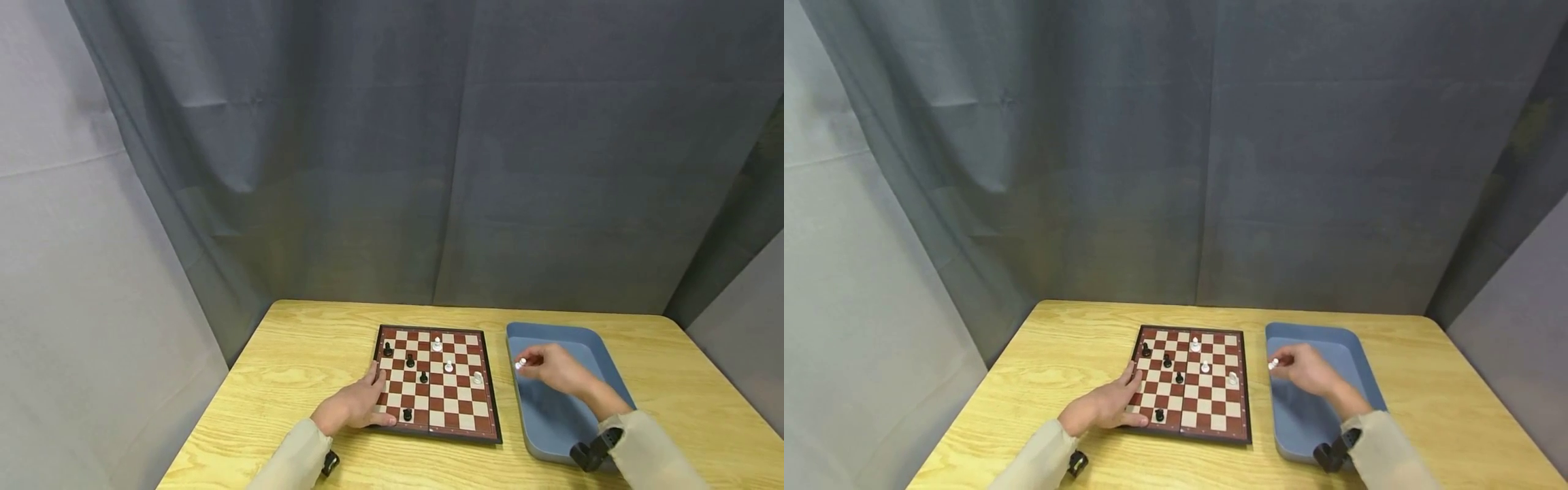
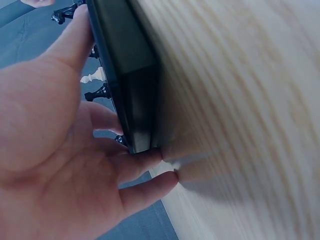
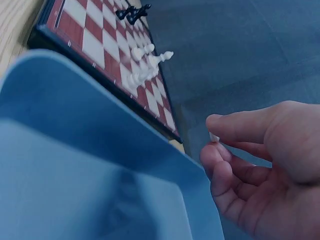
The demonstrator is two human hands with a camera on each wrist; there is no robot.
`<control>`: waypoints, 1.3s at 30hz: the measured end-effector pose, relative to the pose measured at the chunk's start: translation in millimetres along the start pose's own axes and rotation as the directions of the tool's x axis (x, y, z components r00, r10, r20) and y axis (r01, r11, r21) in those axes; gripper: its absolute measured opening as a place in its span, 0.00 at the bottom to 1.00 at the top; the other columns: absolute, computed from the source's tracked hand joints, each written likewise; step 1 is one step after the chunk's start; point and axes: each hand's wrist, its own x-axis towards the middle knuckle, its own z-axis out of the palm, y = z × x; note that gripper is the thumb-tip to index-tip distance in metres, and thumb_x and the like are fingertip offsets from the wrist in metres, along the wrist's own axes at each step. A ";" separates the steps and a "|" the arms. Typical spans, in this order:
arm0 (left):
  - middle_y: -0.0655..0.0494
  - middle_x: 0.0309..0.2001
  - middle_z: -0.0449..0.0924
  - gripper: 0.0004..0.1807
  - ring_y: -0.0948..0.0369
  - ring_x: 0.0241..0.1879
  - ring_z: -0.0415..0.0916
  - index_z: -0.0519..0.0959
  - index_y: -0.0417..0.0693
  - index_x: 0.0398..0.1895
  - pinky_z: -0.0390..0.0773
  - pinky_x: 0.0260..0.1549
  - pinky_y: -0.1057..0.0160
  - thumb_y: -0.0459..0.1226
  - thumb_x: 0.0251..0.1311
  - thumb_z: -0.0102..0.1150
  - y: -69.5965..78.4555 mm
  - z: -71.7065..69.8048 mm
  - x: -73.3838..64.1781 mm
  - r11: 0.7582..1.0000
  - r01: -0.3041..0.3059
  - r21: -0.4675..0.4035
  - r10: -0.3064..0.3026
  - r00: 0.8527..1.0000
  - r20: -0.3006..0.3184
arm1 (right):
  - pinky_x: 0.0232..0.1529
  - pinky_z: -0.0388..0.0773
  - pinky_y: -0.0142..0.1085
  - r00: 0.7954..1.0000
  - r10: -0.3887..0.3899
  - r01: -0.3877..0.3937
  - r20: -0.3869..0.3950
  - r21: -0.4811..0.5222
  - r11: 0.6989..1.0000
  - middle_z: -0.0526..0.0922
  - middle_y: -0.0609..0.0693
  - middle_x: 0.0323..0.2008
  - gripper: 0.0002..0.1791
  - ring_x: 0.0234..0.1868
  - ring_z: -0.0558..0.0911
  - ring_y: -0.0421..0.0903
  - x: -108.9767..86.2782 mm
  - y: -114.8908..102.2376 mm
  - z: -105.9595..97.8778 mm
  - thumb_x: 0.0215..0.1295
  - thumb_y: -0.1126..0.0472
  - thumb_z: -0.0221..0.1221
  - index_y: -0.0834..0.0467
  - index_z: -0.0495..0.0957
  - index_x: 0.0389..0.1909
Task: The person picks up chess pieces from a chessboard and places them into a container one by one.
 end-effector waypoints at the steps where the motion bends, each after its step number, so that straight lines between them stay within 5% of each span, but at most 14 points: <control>1: 0.39 0.74 0.35 0.54 0.46 0.66 0.57 0.48 0.41 0.74 0.74 0.48 0.59 0.64 0.53 0.53 -0.1 -0.7 -0.1 1.000 0.001 0.000 -0.001 1.000 0.000 | 0.31 0.74 0.38 1.000 0.002 -0.002 0.002 -0.006 1.000 0.79 0.49 0.30 0.08 0.32 0.76 0.45 0.5 1.2 -0.3 0.60 0.67 0.62 0.64 0.81 0.40; 22: 0.39 0.74 0.35 0.54 0.47 0.67 0.56 0.48 0.41 0.74 0.71 0.53 0.57 0.64 0.53 0.52 -1.7 0.3 1.3 1.000 0.004 -0.003 -0.004 1.000 0.003 | 0.29 0.75 0.39 1.000 0.025 -0.025 -0.007 -0.084 0.996 0.80 0.51 0.33 0.12 0.33 0.77 0.46 -4.9 16.8 -7.1 0.59 0.67 0.62 0.68 0.80 0.43; 28: 0.39 0.74 0.34 0.54 0.47 0.67 0.57 0.48 0.41 0.74 0.74 0.48 0.60 0.65 0.53 0.51 -1.9 0.6 2.2 1.000 0.008 0.010 -0.008 1.000 0.003 | 0.31 0.75 0.38 0.999 0.029 -0.031 -0.018 -0.099 0.995 0.81 0.50 0.33 0.12 0.34 0.78 0.45 -7.0 6.8 -4.7 0.59 0.65 0.63 0.67 0.80 0.43; 39: 0.40 0.74 0.35 0.54 0.48 0.68 0.56 0.49 0.42 0.74 0.73 0.49 0.59 0.64 0.53 0.52 -0.9 0.8 1.7 1.000 0.008 0.009 -0.008 1.000 0.005 | 0.33 0.77 0.35 1.000 -0.008 0.007 0.026 0.016 1.000 0.81 0.55 0.37 0.14 0.36 0.78 0.45 -2.1 -16.0 19.7 0.60 0.66 0.63 0.66 0.79 0.46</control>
